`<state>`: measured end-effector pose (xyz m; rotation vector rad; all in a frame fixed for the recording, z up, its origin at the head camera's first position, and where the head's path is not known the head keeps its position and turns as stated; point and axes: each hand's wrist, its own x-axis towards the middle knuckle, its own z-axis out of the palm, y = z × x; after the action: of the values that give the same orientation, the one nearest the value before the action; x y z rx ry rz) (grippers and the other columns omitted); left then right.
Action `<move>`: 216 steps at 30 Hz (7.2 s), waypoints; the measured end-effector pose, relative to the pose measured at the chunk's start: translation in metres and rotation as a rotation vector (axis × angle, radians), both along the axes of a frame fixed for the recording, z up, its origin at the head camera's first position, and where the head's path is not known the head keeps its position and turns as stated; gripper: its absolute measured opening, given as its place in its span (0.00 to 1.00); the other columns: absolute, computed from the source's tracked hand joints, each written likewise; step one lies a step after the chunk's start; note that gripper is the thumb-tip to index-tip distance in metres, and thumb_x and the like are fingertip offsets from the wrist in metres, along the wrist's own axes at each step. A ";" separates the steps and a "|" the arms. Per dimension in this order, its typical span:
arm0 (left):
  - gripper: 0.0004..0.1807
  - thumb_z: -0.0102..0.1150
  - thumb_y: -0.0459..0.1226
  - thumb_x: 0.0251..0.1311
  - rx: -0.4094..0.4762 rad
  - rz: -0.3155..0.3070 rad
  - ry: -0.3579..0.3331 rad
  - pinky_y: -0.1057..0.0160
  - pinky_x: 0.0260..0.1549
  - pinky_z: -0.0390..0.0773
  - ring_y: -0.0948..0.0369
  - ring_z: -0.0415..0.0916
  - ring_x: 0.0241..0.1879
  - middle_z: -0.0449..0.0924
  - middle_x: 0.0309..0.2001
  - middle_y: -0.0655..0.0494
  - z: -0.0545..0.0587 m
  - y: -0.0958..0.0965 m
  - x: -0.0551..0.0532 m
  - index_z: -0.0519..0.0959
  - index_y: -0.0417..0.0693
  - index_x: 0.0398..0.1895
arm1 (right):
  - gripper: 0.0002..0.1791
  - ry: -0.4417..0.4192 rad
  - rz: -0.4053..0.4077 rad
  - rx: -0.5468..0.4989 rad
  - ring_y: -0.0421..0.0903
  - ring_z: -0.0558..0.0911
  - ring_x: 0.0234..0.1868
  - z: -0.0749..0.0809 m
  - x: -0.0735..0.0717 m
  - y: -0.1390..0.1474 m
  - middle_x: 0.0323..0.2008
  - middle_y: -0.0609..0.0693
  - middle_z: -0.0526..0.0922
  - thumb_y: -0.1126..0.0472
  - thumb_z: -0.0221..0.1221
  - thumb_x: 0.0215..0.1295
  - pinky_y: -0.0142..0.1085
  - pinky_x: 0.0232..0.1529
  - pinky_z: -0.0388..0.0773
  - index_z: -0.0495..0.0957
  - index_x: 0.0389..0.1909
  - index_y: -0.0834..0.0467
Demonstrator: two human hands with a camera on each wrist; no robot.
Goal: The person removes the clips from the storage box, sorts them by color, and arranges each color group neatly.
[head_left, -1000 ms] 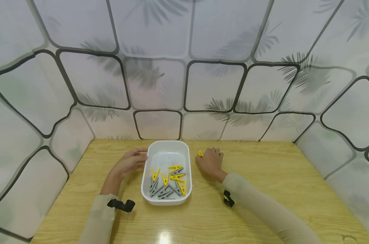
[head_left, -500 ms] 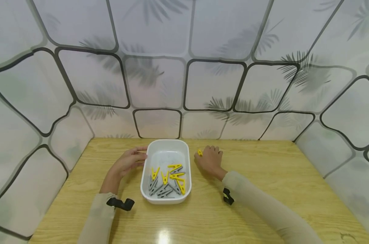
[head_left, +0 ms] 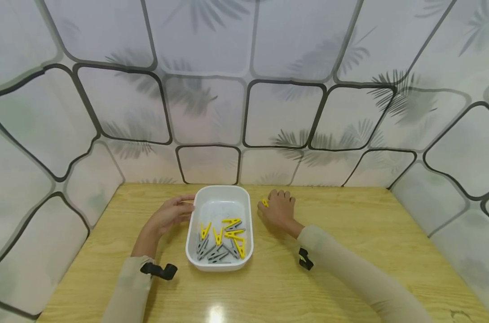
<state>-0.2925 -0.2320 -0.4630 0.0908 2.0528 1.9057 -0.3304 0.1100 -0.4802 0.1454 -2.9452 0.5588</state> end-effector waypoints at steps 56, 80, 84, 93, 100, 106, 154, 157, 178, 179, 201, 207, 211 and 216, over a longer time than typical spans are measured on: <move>0.31 0.52 0.35 0.76 0.043 -0.024 -0.006 0.64 0.53 0.82 0.68 0.80 0.48 0.67 0.69 0.43 -0.002 -0.003 0.002 0.57 0.33 0.76 | 0.21 0.198 0.996 0.697 0.45 0.71 0.49 0.074 0.031 -0.113 0.52 0.46 0.79 0.45 0.62 0.71 0.41 0.55 0.68 0.77 0.62 0.40; 0.32 0.52 0.33 0.75 0.050 -0.018 -0.011 0.64 0.52 0.83 0.68 0.80 0.48 0.69 0.66 0.45 -0.006 -0.003 0.003 0.57 0.33 0.76 | 0.26 0.107 0.983 0.871 0.46 0.72 0.62 0.062 0.036 -0.132 0.62 0.46 0.78 0.49 0.60 0.73 0.47 0.69 0.68 0.72 0.70 0.34; 0.31 0.52 0.34 0.75 0.045 -0.018 -0.010 0.64 0.52 0.83 0.69 0.80 0.48 0.69 0.67 0.45 -0.006 -0.003 0.003 0.58 0.34 0.76 | 0.27 0.095 0.980 0.878 0.46 0.71 0.63 0.061 0.033 -0.132 0.64 0.46 0.77 0.49 0.61 0.72 0.48 0.70 0.67 0.71 0.71 0.34; 0.32 0.53 0.35 0.75 0.037 -0.022 -0.007 0.64 0.52 0.83 0.69 0.80 0.48 0.71 0.65 0.47 -0.003 -0.004 0.003 0.58 0.33 0.77 | 0.30 0.074 1.000 0.883 0.46 0.70 0.62 0.060 0.028 -0.134 0.65 0.47 0.76 0.49 0.64 0.70 0.46 0.68 0.66 0.70 0.71 0.35; 0.32 0.52 0.36 0.76 0.033 -0.029 -0.008 0.63 0.55 0.82 0.69 0.80 0.50 0.62 0.73 0.37 -0.004 -0.004 0.002 0.56 0.34 0.77 | 0.28 0.093 1.003 0.889 0.45 0.71 0.61 0.055 0.024 -0.134 0.64 0.46 0.77 0.51 0.63 0.70 0.44 0.65 0.68 0.72 0.70 0.35; 0.32 0.52 0.36 0.76 0.036 -0.038 -0.004 0.64 0.54 0.82 0.69 0.80 0.49 0.65 0.71 0.41 -0.004 -0.006 0.002 0.57 0.34 0.77 | 0.28 0.112 0.995 0.902 0.46 0.72 0.61 0.053 0.023 -0.132 0.60 0.46 0.78 0.44 0.65 0.66 0.44 0.64 0.67 0.75 0.67 0.38; 0.32 0.53 0.37 0.76 0.059 -0.049 -0.009 0.66 0.52 0.83 0.68 0.82 0.48 0.77 0.59 0.55 -0.006 -0.007 0.001 0.57 0.34 0.77 | 0.21 0.165 0.911 0.970 0.47 0.73 0.61 0.063 0.022 -0.111 0.57 0.48 0.79 0.43 0.59 0.73 0.40 0.64 0.68 0.80 0.60 0.48; 0.33 0.53 0.38 0.76 0.060 -0.060 -0.008 0.65 0.53 0.82 0.68 0.82 0.49 0.75 0.63 0.49 -0.006 -0.007 0.001 0.57 0.34 0.77 | 0.18 0.163 0.890 0.952 0.47 0.73 0.61 0.068 0.024 -0.108 0.57 0.48 0.80 0.48 0.59 0.73 0.40 0.63 0.68 0.81 0.59 0.49; 0.32 0.53 0.38 0.76 0.061 -0.054 0.013 0.65 0.55 0.82 0.68 0.81 0.51 0.62 0.73 0.34 -0.006 -0.008 0.003 0.58 0.33 0.77 | 0.18 0.306 0.833 0.729 0.49 0.72 0.47 0.098 0.022 -0.064 0.45 0.51 0.80 0.46 0.68 0.65 0.42 0.54 0.72 0.82 0.46 0.55; 0.32 0.53 0.38 0.76 0.060 -0.054 0.015 0.65 0.55 0.82 0.68 0.81 0.51 0.63 0.73 0.34 -0.005 -0.008 0.003 0.58 0.33 0.77 | 0.18 0.317 0.835 0.688 0.49 0.72 0.45 0.098 0.021 -0.060 0.44 0.51 0.79 0.47 0.69 0.64 0.42 0.52 0.72 0.82 0.45 0.55; 0.31 0.52 0.35 0.76 0.067 -0.035 -0.004 0.66 0.53 0.82 0.66 0.82 0.50 0.73 0.66 0.42 -0.007 -0.005 0.003 0.57 0.32 0.76 | 0.16 0.493 0.480 0.115 0.54 0.74 0.40 0.081 0.008 0.010 0.36 0.55 0.79 0.56 0.75 0.56 0.50 0.46 0.74 0.83 0.38 0.62; 0.31 0.52 0.36 0.76 0.066 -0.026 -0.013 0.67 0.50 0.83 0.68 0.82 0.48 0.78 0.58 0.54 -0.006 -0.004 0.002 0.59 0.30 0.75 | 0.16 0.448 0.361 0.066 0.55 0.73 0.38 0.070 0.006 0.029 0.36 0.57 0.79 0.56 0.74 0.58 0.50 0.44 0.73 0.83 0.38 0.63; 0.30 0.52 0.36 0.76 0.065 -0.020 -0.015 0.68 0.49 0.83 0.69 0.82 0.46 0.79 0.53 0.59 -0.008 -0.003 0.001 0.59 0.28 0.74 | 0.16 0.367 0.277 0.043 0.57 0.74 0.38 0.063 0.005 0.039 0.37 0.60 0.80 0.55 0.73 0.60 0.52 0.46 0.73 0.84 0.39 0.64; 0.29 0.56 0.41 0.72 0.043 -0.027 -0.001 0.68 0.44 0.83 0.68 0.81 0.41 0.81 0.46 0.60 -0.007 -0.001 0.002 0.65 0.30 0.68 | 0.17 0.261 0.187 -0.018 0.57 0.74 0.39 0.055 0.006 0.049 0.38 0.62 0.82 0.54 0.72 0.61 0.53 0.46 0.73 0.85 0.40 0.65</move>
<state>-0.2900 -0.2334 -0.4697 0.1276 2.0003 1.9339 -0.3240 0.1592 -0.4252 0.4588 -2.6878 0.5435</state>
